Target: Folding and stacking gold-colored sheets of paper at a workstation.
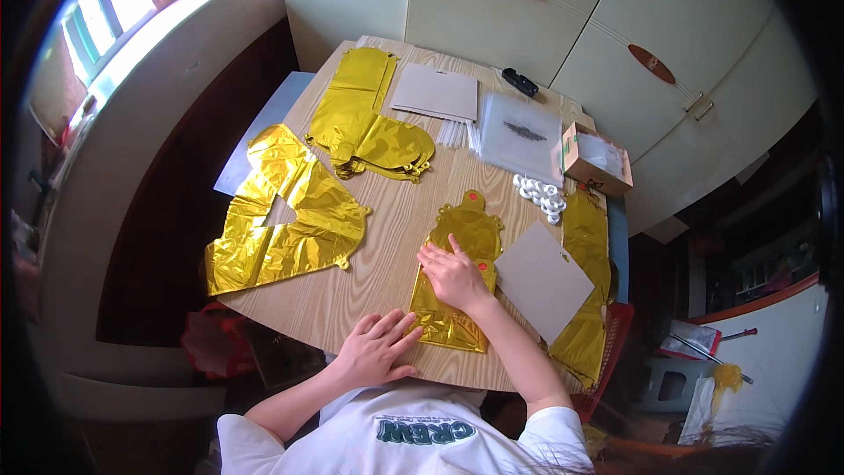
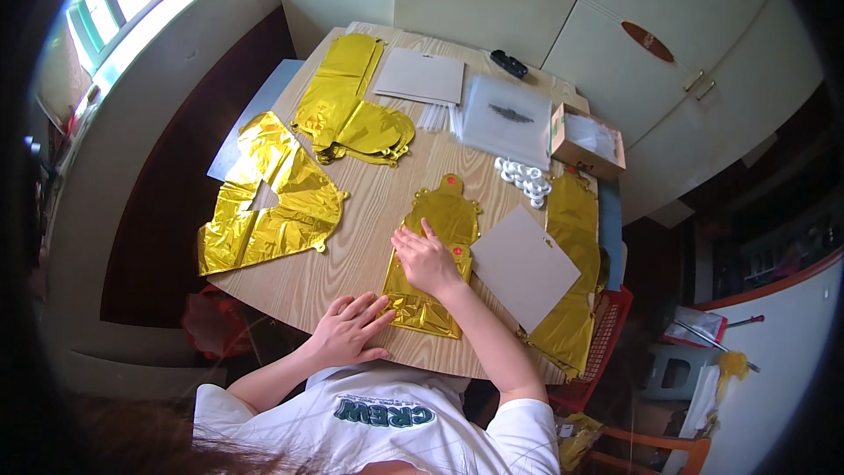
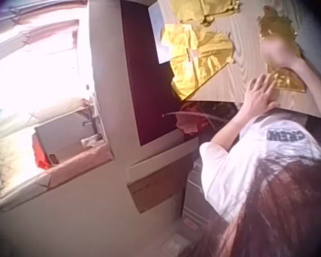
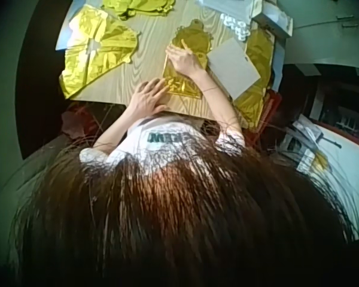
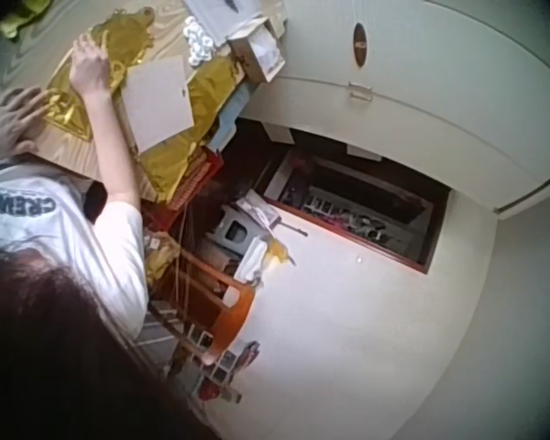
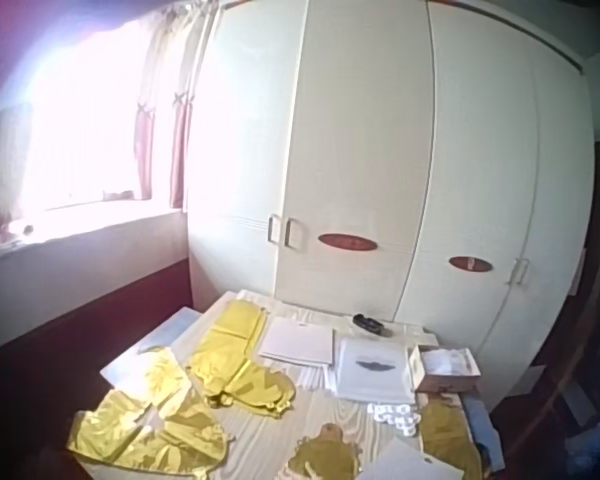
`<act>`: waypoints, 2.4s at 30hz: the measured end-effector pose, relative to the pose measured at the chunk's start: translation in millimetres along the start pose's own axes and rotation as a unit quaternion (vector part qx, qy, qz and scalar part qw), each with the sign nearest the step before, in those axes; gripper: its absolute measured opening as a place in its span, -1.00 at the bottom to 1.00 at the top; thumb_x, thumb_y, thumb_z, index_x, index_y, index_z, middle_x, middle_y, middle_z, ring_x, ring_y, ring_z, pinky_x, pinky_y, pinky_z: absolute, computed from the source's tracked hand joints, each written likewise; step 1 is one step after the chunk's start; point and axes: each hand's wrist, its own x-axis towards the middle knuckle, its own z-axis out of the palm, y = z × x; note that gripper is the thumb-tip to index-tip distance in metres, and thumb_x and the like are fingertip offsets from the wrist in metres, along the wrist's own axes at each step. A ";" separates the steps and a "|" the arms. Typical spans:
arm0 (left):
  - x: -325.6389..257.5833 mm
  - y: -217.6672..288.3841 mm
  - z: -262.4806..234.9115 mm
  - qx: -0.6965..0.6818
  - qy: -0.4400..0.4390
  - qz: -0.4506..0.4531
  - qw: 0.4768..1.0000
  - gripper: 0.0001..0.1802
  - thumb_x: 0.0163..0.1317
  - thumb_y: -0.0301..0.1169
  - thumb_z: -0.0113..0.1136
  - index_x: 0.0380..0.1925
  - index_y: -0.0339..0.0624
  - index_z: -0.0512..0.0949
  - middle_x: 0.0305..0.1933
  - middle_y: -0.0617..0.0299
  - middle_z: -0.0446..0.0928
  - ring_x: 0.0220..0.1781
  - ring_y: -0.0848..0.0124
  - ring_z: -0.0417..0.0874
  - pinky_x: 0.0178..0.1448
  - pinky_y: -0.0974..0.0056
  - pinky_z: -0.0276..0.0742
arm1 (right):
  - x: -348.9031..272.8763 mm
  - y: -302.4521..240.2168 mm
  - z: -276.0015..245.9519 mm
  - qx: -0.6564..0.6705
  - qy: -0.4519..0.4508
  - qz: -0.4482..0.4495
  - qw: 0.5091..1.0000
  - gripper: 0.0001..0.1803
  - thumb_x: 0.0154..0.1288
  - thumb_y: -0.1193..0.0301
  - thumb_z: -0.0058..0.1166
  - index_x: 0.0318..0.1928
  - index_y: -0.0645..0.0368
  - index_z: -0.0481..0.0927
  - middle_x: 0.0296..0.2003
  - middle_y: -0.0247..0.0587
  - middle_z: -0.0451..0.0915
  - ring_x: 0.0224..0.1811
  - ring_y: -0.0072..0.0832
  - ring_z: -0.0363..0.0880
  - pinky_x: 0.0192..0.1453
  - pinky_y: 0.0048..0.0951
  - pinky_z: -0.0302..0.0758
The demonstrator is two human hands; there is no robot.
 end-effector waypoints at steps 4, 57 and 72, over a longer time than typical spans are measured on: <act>0.3 0.6 -0.9 0.002 -0.005 -0.001 1.000 -0.22 0.36 0.25 -0.09 0.42 0.04 0.30 0.50 0.15 0.26 0.53 0.21 0.23 0.52 0.00 0.06 | 9.0 7.8 3.3 -0.007 0.012 0.012 1.000 -0.68 0.38 0.34 0.07 0.05 0.18 0.67 0.08 -0.12 0.67 0.23 -0.36 0.58 0.53 0.00 0.20; 19.3 27.5 10.3 0.038 -0.052 0.073 0.995 0.04 0.21 0.44 -0.10 0.39 -0.23 0.30 0.49 -0.15 0.21 0.57 -0.17 0.08 0.58 -0.13 -0.02 | -158.6 -116.2 -46.3 -0.074 0.031 0.170 0.982 -0.49 0.30 0.23 0.13 0.15 0.31 0.57 0.19 0.00 0.54 0.33 -0.17 0.43 0.42 -0.12 0.34; 20.0 29.2 6.8 0.048 -0.066 0.066 0.994 0.03 0.22 0.44 -0.13 0.41 -0.20 0.28 0.51 -0.09 0.19 0.57 -0.18 0.05 0.59 -0.13 -0.05 | -155.6 -114.1 -47.8 -0.093 0.020 0.208 0.973 -0.44 0.33 0.16 0.11 0.15 0.36 0.55 0.18 0.06 0.55 0.29 -0.15 0.48 0.44 -0.09 0.31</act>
